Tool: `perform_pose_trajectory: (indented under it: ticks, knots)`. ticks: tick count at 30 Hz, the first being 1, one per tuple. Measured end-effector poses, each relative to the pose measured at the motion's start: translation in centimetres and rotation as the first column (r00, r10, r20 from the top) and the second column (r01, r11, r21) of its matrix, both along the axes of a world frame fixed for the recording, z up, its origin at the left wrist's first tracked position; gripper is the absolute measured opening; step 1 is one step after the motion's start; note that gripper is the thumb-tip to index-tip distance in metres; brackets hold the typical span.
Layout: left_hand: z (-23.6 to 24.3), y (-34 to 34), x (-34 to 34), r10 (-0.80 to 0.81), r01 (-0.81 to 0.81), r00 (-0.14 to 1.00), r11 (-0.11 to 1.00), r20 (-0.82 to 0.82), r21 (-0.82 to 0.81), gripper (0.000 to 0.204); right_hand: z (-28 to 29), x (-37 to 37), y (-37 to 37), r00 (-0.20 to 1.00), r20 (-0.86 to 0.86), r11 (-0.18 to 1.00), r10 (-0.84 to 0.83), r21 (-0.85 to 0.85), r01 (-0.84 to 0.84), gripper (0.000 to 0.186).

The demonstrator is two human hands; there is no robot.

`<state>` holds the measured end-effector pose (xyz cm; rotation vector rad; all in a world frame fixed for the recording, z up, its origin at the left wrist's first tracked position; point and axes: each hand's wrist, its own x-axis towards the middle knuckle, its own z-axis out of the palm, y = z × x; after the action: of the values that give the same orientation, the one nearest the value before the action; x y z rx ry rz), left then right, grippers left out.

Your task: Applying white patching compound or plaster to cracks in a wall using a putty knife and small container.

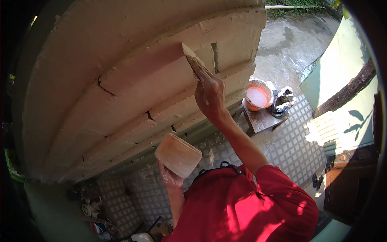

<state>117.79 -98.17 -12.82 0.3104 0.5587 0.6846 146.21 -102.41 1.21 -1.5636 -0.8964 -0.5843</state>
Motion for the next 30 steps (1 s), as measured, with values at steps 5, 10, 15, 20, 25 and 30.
perform_pose_trajectory:
  ticks: [5,10,15,20,25,30]
  knots:
    - [0.4,0.1,0.0,0.017,-0.017,1.0,0.999,-0.01,0.041,0.058,1.4,4.0,-3.1,0.979,-0.087,0.975,-0.186,0.107,0.195,0.038]
    - [0.0,-0.1,0.0,0.002,-0.001,1.0,0.998,-0.022,0.068,0.059,2.9,5.3,-2.5,0.908,-0.109,0.903,-0.404,-0.202,0.378,0.054]
    - [-0.2,-0.1,0.3,-0.039,0.039,0.999,0.999,0.012,-0.005,0.057,2.6,0.3,0.0,0.99,-0.002,0.989,-0.141,-0.038,0.141,0.06]
    - [0.3,0.1,1.0,-0.015,0.016,1.0,1.0,-0.026,0.022,0.057,1.9,3.9,-1.1,0.98,0.125,0.977,-0.154,0.164,0.133,0.048]
    - [0.5,-0.6,0.9,-0.008,0.007,1.0,0.998,0.012,0.057,0.057,3.2,9.0,-4.8,0.922,-0.048,0.921,-0.384,0.051,0.386,0.035]
    - [0.6,-1.1,1.0,-0.051,0.048,0.995,0.998,0.081,0.035,0.056,2.2,3.1,-1.0,0.983,0.039,0.984,-0.179,0.022,0.178,0.049]
